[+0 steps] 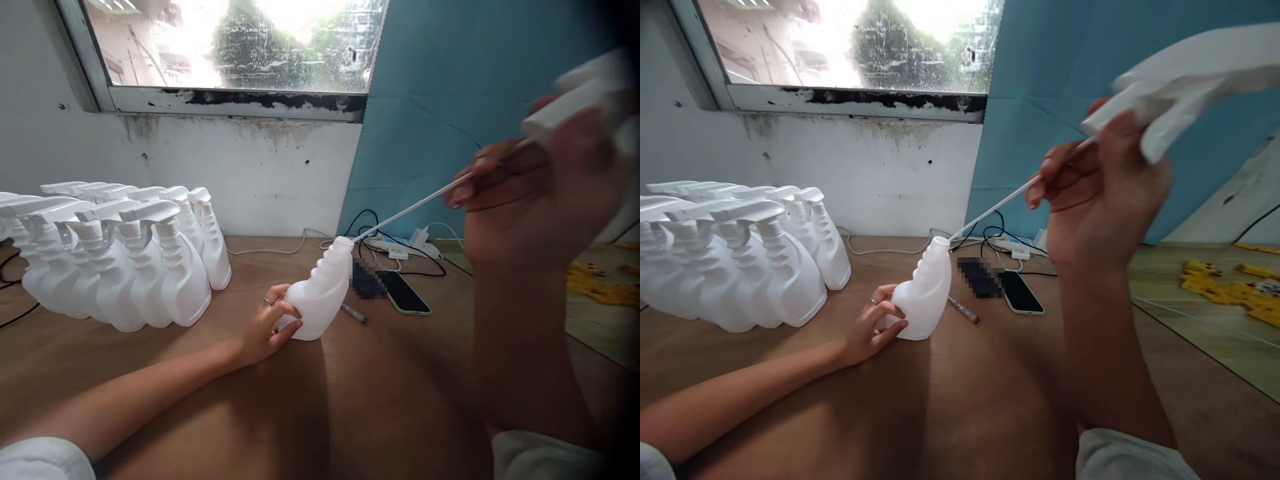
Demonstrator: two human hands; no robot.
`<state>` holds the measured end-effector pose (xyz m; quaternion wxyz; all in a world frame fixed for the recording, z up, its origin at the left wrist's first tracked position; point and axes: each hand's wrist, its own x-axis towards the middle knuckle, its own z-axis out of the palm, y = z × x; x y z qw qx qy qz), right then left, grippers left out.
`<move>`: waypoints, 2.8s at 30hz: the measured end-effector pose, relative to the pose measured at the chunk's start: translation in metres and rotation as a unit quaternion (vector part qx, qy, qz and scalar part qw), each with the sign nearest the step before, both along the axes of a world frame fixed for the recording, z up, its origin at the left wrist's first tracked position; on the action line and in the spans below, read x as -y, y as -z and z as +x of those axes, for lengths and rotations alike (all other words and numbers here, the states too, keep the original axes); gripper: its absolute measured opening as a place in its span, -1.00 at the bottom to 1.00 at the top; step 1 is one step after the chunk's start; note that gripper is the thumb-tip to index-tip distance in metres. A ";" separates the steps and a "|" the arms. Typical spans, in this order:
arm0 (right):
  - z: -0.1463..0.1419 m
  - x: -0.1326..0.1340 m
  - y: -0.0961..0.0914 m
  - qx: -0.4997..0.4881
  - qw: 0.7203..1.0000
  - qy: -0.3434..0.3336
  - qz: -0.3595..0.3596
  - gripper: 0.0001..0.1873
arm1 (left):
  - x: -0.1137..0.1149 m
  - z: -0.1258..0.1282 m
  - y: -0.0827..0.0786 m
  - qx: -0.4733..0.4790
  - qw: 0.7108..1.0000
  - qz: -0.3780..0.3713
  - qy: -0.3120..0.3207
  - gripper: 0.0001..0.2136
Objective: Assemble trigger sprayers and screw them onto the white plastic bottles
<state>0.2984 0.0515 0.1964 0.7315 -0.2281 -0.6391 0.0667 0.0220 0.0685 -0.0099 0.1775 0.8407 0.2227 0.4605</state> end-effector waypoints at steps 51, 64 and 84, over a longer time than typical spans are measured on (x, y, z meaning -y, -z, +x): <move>-0.112 -0.025 0.102 0.014 0.841 -0.445 -0.308 -0.67 | 0.003 -0.011 -0.165 0.102 0.994 -0.042 -0.024 -0.81; -0.120 -0.020 0.098 0.003 0.861 -0.415 -0.294 -0.59 | 0.009 -0.013 -0.167 0.082 0.994 -0.030 -0.062 -0.82; -0.118 -0.015 0.098 0.019 0.849 -0.442 -0.290 -0.64 | 0.016 -0.010 -0.168 0.098 0.993 -0.038 -0.055 -0.84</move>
